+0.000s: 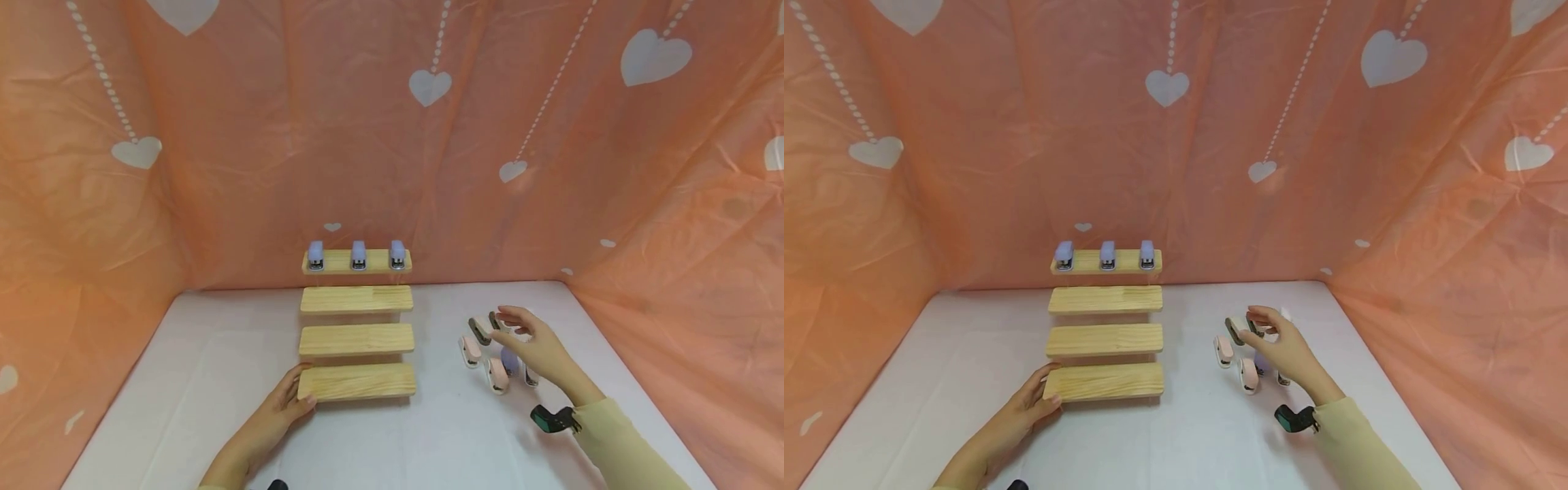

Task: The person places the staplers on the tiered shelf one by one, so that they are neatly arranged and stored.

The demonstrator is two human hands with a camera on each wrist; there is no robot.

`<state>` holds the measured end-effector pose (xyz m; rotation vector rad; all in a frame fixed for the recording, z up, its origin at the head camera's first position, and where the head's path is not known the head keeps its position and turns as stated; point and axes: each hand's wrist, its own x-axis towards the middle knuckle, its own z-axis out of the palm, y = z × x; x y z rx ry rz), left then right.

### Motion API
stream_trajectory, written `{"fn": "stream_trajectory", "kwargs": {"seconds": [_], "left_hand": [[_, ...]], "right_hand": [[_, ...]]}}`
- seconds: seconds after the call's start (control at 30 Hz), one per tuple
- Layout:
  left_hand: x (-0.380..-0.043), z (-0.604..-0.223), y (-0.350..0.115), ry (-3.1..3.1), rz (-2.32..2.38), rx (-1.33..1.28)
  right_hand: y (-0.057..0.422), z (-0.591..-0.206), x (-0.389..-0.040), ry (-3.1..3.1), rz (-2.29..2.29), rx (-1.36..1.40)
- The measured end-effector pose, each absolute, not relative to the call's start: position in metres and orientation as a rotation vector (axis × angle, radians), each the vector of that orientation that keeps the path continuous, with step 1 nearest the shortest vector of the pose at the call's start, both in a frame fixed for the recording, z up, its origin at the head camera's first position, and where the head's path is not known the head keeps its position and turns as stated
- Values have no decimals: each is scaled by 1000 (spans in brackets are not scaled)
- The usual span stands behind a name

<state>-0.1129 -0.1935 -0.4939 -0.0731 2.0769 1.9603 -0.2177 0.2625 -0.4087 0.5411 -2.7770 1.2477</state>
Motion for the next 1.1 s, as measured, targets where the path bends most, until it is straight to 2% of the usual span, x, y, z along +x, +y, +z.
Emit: {"fn": "stream_trajectory", "kwargs": {"seconds": [0.4,1.1], "left_hand": [[-112,-492,-194,2113,1939,-62],[-115,-492,-194,2099,1947,-50]], "right_hand": [[318,-447,-203,-2809,1283,281],[326,-471,-190,-2888,1371,74]]}}
